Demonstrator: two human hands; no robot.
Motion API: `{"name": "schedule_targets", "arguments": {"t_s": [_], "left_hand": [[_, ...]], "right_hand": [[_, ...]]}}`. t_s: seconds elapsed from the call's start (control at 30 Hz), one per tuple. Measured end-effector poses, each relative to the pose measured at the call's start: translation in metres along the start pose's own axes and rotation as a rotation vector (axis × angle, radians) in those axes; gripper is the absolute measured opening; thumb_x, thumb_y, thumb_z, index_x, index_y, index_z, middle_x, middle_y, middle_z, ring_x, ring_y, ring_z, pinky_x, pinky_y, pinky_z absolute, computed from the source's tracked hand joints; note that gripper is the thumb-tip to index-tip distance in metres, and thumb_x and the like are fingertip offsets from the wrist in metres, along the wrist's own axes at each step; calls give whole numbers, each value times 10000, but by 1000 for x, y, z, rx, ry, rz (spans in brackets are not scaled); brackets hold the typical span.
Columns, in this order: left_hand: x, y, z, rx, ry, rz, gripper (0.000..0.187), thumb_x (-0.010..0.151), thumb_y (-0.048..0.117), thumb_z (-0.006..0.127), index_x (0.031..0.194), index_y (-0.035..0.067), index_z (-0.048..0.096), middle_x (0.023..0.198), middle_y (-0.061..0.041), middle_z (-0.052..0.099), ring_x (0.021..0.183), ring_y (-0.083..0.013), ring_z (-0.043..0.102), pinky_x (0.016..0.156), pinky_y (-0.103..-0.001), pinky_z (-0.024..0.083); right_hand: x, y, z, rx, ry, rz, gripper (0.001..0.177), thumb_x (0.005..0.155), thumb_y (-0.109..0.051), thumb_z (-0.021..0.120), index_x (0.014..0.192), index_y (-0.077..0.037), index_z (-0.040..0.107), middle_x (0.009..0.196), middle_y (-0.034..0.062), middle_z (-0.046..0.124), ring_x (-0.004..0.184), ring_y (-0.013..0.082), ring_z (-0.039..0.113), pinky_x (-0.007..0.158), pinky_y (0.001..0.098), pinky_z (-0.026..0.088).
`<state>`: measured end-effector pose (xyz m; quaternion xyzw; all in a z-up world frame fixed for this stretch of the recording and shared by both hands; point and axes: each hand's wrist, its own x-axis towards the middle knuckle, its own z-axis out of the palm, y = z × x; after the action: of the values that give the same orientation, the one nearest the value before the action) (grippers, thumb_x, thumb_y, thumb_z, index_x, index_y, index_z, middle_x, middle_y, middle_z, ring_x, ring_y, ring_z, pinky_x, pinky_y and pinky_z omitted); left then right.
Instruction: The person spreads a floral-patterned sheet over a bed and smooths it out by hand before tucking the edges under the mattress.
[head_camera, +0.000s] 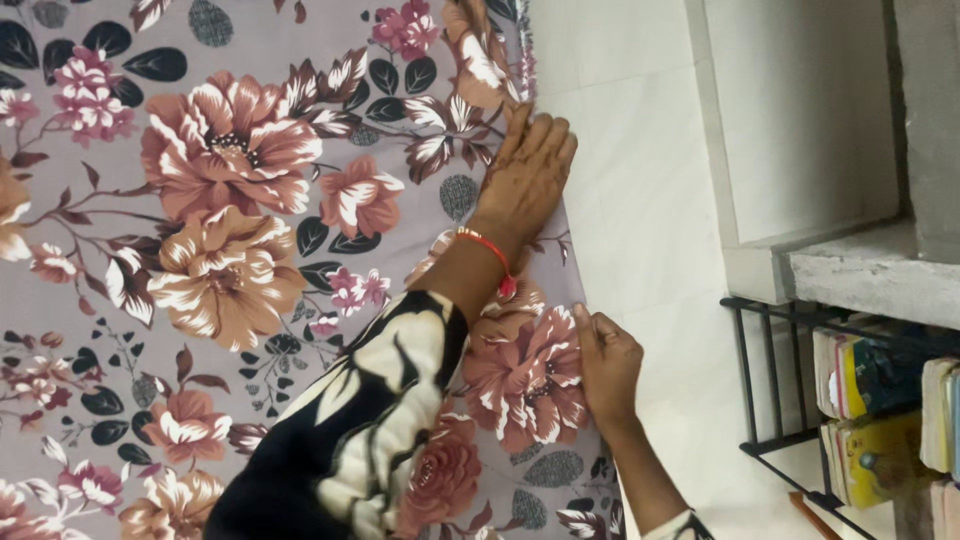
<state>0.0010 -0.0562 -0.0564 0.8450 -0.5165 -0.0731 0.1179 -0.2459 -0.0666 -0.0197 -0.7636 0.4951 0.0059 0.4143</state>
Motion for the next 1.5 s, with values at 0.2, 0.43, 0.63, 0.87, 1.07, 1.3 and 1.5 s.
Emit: {"name": "schedule_targets", "arguments": {"t_s": [0.2,0.43,0.63,0.87,1.07,1.3,1.5], "left_hand": [[-75,37,-36,-308,146,-131,592,1071,294,461,1596,65,310,1693,-169,189,1595,-323,105,1313,-501,56],[-132,70,-34,-392,127,-346,692,1069,383,393,1640,51,187,1714,-175,78,1595,-318,38,1284,-510,35],[-133,78,-13,-227,93,-398,680,1091,400,366,1662,80,181,1743,-153,99,1622,-292,58,1317,-475,39],[-156,102,-17,-276,113,-451,716,1068,414,373,1642,38,170,1712,-228,89,1602,-344,41,1294,-502,12],[-162,109,-11,-263,107,-499,725,1047,426,389,1635,64,170,1706,-211,76,1592,-340,22,1277,-534,-23],[-161,114,-5,-229,111,-520,729,1034,428,390,1636,81,170,1705,-197,74,1588,-332,17,1271,-528,-23],[-164,113,-3,-209,122,-541,729,1034,433,388,1637,83,173,1706,-193,77,1589,-327,19,1272,-527,-21]], "right_hand": [[-17,11,-34,-2,-188,175,467,1055,-439,448,1033,-62,723,763,-69,683,723,44,622,696,233,488],[-47,37,-35,31,-192,313,537,1098,-440,524,906,30,698,633,96,381,576,196,378,563,356,437],[-51,44,-36,-58,-32,-247,641,1107,-525,461,1049,74,681,798,-40,675,828,164,597,726,408,481],[-95,43,-51,-276,-66,244,733,1040,-567,429,738,62,654,535,154,466,554,260,464,613,455,458],[-96,71,-42,-155,86,109,721,1105,-525,383,763,73,597,591,139,534,604,253,491,634,453,452],[-136,98,-57,-350,59,155,755,1116,-507,362,713,80,614,601,244,550,568,308,498,649,480,445],[-139,103,-49,-218,149,180,729,1106,-494,380,725,84,609,605,248,559,591,314,508,645,477,467]]}}
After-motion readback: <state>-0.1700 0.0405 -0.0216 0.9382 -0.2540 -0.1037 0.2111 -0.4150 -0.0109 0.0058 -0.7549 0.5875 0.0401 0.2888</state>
